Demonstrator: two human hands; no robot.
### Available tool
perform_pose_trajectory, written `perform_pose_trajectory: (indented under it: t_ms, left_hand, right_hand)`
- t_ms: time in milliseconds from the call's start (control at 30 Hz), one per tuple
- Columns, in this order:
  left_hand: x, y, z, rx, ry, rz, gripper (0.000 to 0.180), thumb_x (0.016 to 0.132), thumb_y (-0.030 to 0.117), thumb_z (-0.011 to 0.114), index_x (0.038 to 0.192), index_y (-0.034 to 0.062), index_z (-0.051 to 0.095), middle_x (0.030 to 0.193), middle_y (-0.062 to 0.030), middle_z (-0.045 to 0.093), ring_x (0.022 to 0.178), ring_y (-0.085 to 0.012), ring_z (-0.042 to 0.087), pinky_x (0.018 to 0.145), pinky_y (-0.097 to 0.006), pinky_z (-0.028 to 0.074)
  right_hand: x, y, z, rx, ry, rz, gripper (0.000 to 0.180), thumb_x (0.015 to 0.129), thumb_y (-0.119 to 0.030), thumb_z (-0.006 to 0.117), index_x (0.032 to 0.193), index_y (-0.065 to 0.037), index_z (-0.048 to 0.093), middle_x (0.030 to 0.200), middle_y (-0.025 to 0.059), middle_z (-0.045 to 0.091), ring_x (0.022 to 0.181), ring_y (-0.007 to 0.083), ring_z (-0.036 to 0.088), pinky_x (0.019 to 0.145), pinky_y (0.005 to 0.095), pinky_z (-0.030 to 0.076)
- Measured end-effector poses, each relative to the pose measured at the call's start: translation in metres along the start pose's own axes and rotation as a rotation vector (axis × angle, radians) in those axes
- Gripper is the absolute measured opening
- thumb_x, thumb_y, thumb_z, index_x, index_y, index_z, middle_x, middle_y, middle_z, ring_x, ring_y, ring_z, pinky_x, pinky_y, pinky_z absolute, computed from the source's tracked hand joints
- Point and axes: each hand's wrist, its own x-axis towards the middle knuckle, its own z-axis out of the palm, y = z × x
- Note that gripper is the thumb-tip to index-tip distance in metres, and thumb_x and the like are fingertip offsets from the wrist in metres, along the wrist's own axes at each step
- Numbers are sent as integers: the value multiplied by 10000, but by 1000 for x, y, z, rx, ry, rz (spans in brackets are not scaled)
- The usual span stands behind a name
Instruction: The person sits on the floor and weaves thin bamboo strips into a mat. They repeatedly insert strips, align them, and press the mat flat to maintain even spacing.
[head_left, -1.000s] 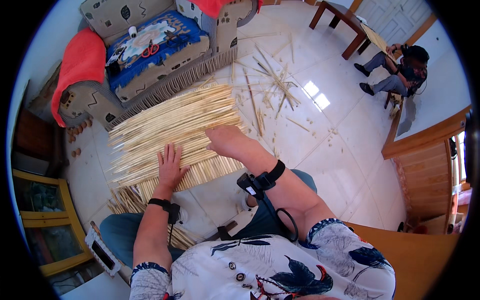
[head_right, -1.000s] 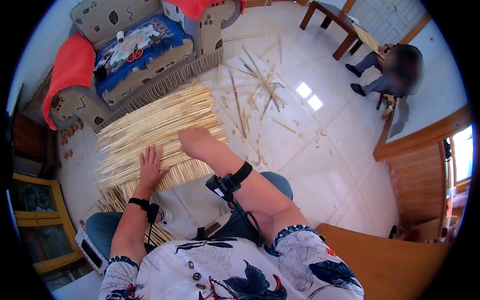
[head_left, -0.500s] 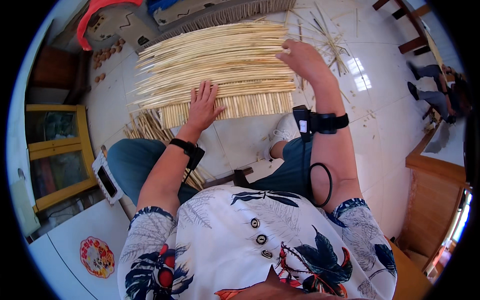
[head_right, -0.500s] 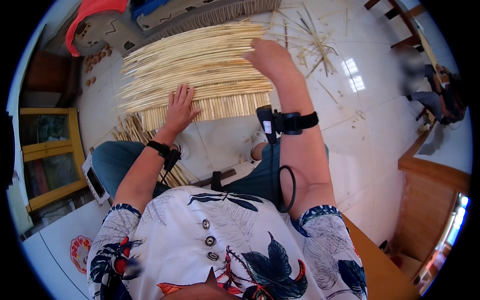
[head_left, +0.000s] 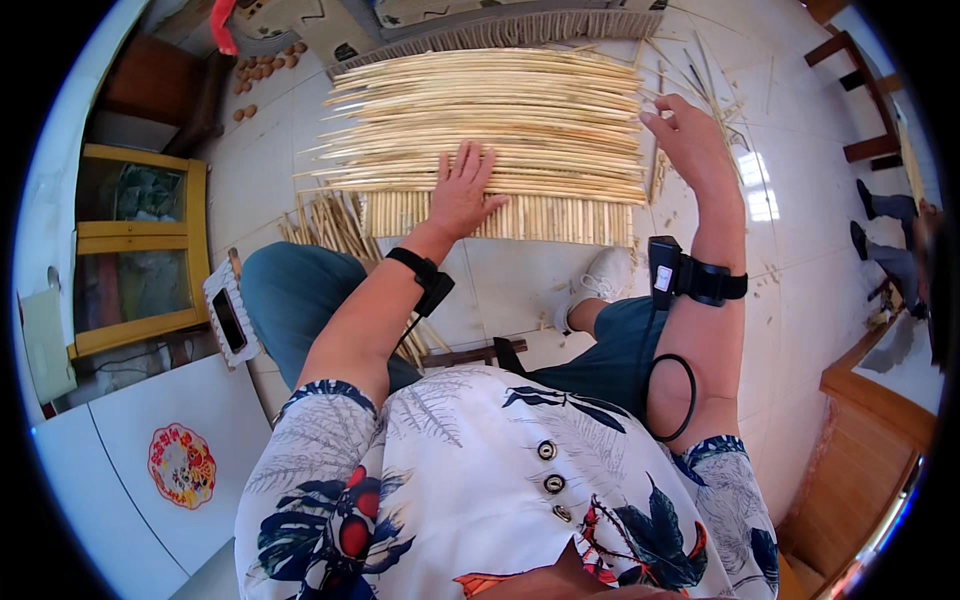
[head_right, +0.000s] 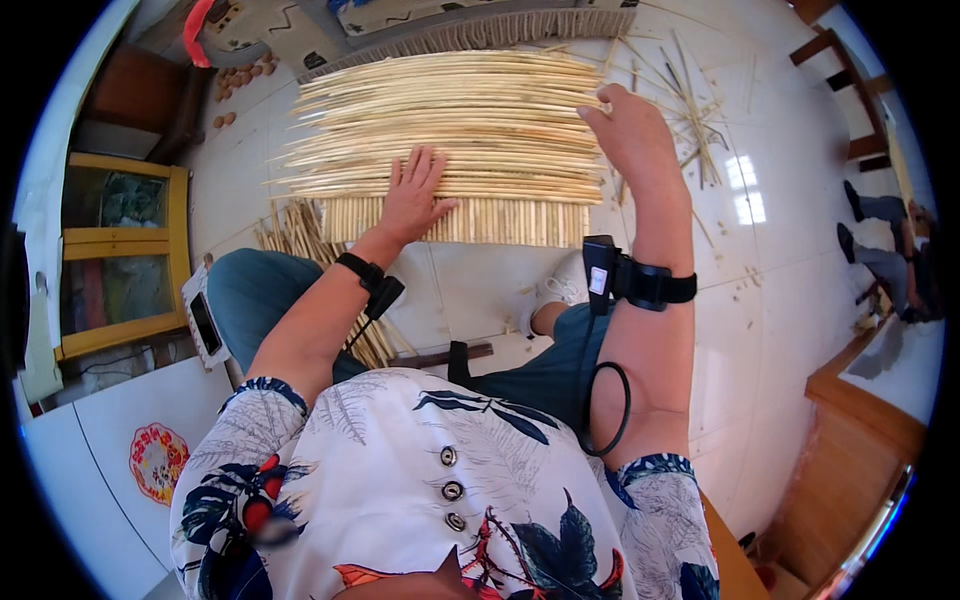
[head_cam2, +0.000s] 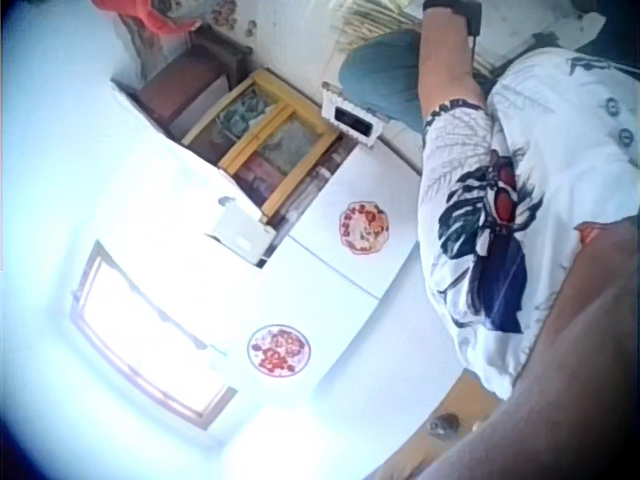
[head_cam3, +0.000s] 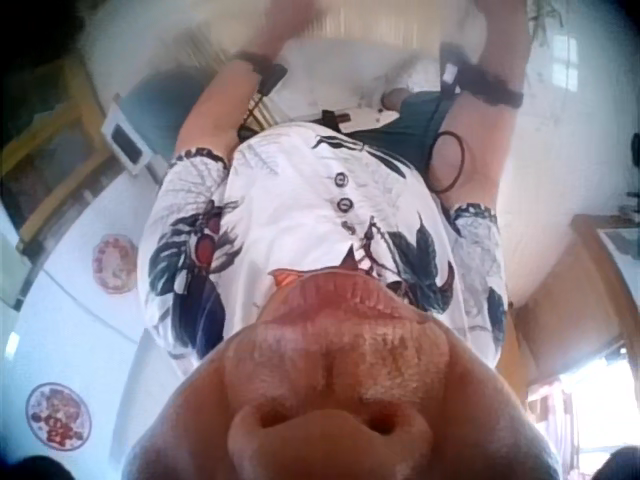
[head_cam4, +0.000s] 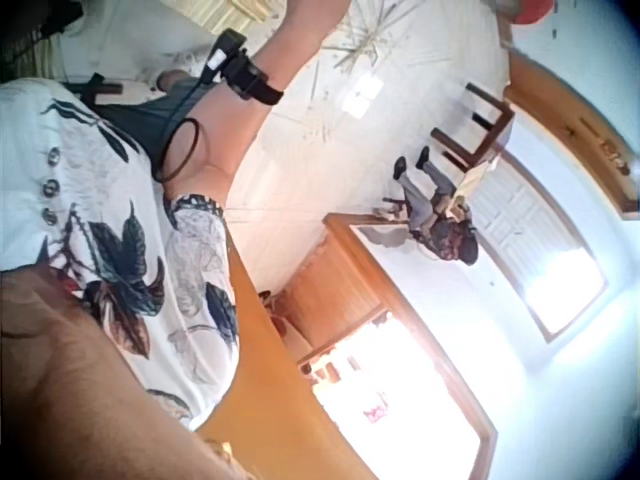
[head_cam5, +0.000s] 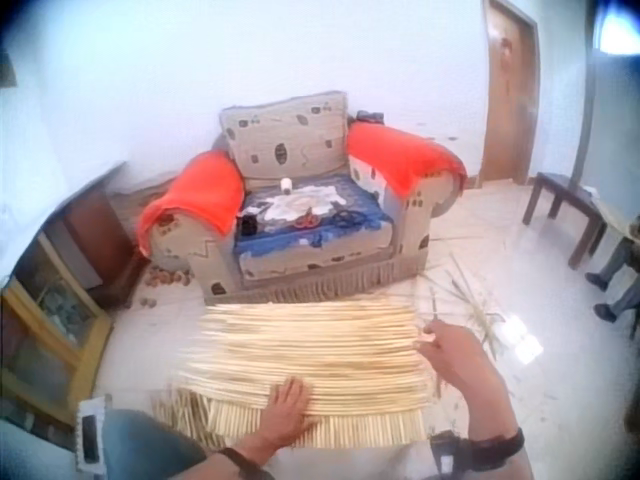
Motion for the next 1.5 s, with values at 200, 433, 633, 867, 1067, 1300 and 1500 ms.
perform_pose_trajectory:
  t_ms: [200,433,633,867,1067,1300,1500]
  left_hand:
    - [-1,-3,0,5,41,-1,725,804,480,549,1367,85,318,1420,-161,273,1337,-314,204,1064,-513,146]
    - [-2,-2,1,19,7,-4,677,840,439,507,1380,90,293,1437,-162,240,1345,-316,179,1070,-523,130]
    - [3,0,-8,-42,43,-28,693,844,460,507,1376,74,288,1431,-183,234,1343,-333,172,1071,-517,123]
    - [38,-15,-9,-15,61,-48,691,853,456,500,1377,61,283,1424,-204,235,1336,-346,182,1067,-519,124]
    - [40,-25,3,7,24,-99,672,863,470,473,1378,80,289,1424,-188,252,1334,-326,204,1063,-520,136]
    - [38,-24,4,20,13,-95,671,868,482,461,1379,83,289,1432,-180,245,1346,-315,182,1069,-521,115]
    - [47,-37,-27,35,38,-121,678,882,470,452,1405,97,233,1453,-166,201,1368,-304,109,1081,-511,83]
  right_hand:
    - [4,2,3,46,-4,4,385,810,-317,599,1034,-4,581,884,211,632,832,350,604,729,400,463]
    - [1,6,3,42,-24,30,363,812,-292,610,1029,-4,570,805,208,634,774,349,613,685,396,467]
    - [0,-5,2,67,-42,42,358,811,-277,610,1028,3,564,781,201,632,751,339,613,666,388,464]
    - [-2,-13,5,40,-54,19,352,805,-270,612,1012,12,572,772,210,633,752,355,614,668,400,465]
    - [1,-14,9,26,-63,-32,342,805,-270,612,998,10,583,762,219,630,756,367,612,671,410,467]
    - [1,-12,16,-44,-100,-43,354,817,-292,588,1018,-1,570,823,225,628,805,368,603,709,424,464]
    - [3,-13,11,-43,-60,-28,357,812,-299,596,1023,-12,571,809,216,630,807,365,602,710,432,465]
